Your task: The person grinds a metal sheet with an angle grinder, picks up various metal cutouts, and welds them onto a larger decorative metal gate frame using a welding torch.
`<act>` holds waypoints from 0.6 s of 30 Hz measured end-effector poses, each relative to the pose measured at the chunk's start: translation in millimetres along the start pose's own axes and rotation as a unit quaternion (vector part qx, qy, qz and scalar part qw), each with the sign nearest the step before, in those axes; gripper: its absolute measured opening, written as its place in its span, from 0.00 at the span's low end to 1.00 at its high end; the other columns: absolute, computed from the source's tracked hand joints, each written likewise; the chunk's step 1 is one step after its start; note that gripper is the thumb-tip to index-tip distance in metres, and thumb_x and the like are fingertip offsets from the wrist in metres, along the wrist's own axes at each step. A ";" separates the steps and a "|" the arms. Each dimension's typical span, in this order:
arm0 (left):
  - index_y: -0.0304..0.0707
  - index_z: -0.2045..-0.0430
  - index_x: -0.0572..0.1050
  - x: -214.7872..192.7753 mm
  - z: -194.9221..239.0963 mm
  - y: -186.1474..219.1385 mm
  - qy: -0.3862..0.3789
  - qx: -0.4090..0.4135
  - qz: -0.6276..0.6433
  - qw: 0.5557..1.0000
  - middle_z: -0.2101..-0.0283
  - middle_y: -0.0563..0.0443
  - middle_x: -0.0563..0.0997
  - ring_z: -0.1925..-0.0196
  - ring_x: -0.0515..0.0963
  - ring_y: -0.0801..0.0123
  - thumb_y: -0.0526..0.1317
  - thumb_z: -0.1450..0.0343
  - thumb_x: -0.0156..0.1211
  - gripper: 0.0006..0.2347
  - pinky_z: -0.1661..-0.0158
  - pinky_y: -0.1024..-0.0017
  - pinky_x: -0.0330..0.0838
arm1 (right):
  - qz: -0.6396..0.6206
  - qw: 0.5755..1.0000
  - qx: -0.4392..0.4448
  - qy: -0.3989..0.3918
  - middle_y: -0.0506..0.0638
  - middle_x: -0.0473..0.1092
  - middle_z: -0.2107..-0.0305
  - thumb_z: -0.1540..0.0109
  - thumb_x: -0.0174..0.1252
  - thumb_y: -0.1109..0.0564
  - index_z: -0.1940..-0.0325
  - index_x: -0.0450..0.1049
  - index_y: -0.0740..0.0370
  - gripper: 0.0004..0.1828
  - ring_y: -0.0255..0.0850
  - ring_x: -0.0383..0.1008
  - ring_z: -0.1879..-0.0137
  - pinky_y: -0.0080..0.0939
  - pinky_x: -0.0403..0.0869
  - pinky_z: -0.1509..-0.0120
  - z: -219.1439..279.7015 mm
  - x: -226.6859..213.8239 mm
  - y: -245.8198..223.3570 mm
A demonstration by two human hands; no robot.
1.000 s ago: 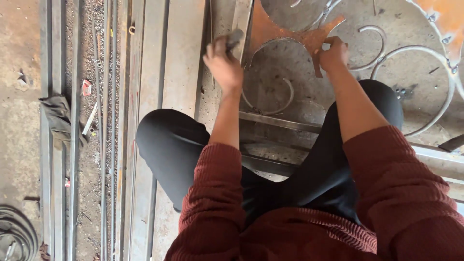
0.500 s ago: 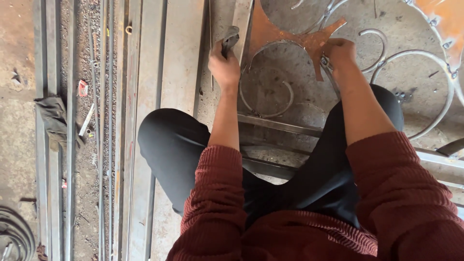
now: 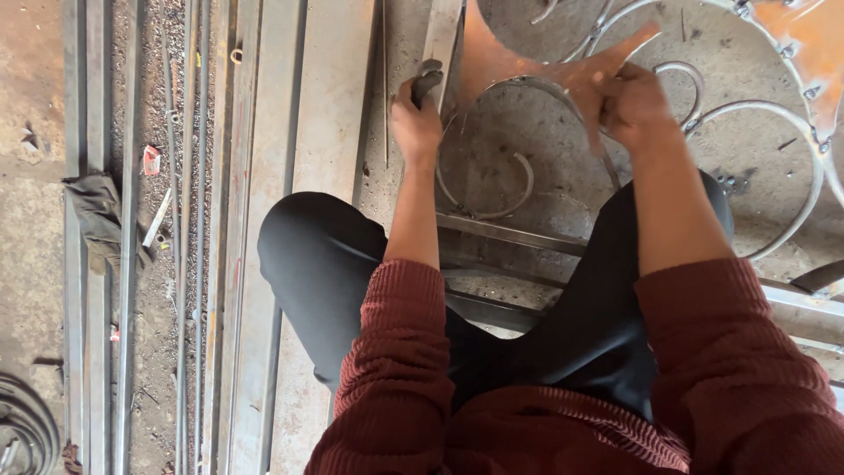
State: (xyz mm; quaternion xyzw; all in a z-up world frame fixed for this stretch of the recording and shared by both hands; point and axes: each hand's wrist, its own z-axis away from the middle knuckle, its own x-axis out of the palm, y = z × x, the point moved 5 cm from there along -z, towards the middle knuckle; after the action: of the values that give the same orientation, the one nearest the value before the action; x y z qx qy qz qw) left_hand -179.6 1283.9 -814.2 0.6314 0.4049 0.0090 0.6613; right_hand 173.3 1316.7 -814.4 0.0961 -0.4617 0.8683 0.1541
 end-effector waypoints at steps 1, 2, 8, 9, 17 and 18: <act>0.36 0.54 0.79 -2.0 -2.6 3.1 -0.028 -0.012 0.023 0.999 0.60 0.35 0.83 0.58 0.83 0.46 0.36 0.31 0.61 0.12 0.55 0.59 0.76 | -0.006 1.000 -0.020 -0.017 0.56 0.76 0.54 0.31 0.55 0.66 0.40 0.71 0.72 0.15 0.44 0.80 0.52 0.45 0.80 0.47 3.5 -4.1 -8.7; 0.35 0.54 0.79 -5.3 -5.8 6.8 -0.057 -0.024 0.045 0.997 0.61 0.35 0.84 0.59 0.84 0.49 0.38 0.30 0.61 0.12 0.55 0.61 0.77 | -0.013 0.999 -0.040 -0.035 0.56 0.76 0.54 0.30 0.55 0.67 0.39 0.71 0.72 0.15 0.44 0.80 0.52 0.43 0.80 0.47 7.7 -4.4 -16.0; 0.29 0.50 0.75 -9.6 -21.5 26.3 -0.210 -0.192 0.201 0.937 0.59 0.45 0.85 0.58 0.84 0.60 0.56 0.23 0.50 0.24 0.59 0.68 0.78 | 0.054 0.946 -0.286 -0.141 0.55 0.75 0.69 0.25 0.56 0.69 0.59 0.75 0.67 0.09 0.43 0.75 0.65 0.42 0.77 0.61 63.2 24.1 -74.7; 0.30 0.46 0.73 -13.0 -23.4 28.8 -0.225 -0.220 0.230 0.921 0.57 0.48 0.85 0.57 0.86 0.64 0.59 0.23 0.47 0.27 0.59 0.70 0.79 | 0.065 0.937 -0.317 -0.134 0.56 0.76 0.66 0.26 0.58 0.70 0.58 0.76 0.67 0.06 0.43 0.77 0.60 0.42 0.78 0.54 70.6 30.9 -82.6; 0.31 0.50 0.74 -20.0 5.1 67.5 -0.459 -0.311 0.515 0.654 0.59 0.35 0.84 0.68 0.84 0.61 0.57 0.26 0.49 0.25 0.80 0.75 0.70 | 0.342 0.799 -0.483 -0.105 0.52 0.78 0.62 0.33 0.66 0.70 0.61 0.75 0.66 0.07 0.43 0.78 0.45 0.53 0.66 0.18 116.4 73.0 -126.0; 0.30 0.49 0.74 -19.2 7.6 67.3 -0.465 -0.323 0.544 0.619 0.57 0.35 0.84 0.65 0.85 0.60 0.53 0.26 0.55 0.22 0.78 0.73 0.71 | 0.354 0.782 -0.502 -0.101 0.52 0.78 0.59 0.32 0.67 0.71 0.58 0.76 0.64 0.08 0.44 0.77 0.41 0.51 0.65 0.19 118.9 70.1 -128.2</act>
State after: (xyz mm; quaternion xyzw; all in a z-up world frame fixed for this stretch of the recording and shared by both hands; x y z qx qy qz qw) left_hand -154.7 1281.2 -748.4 0.4017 -0.4035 0.2026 0.7967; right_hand 156.4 1297.8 -627.7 -0.0781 -0.8467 0.4925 -0.1854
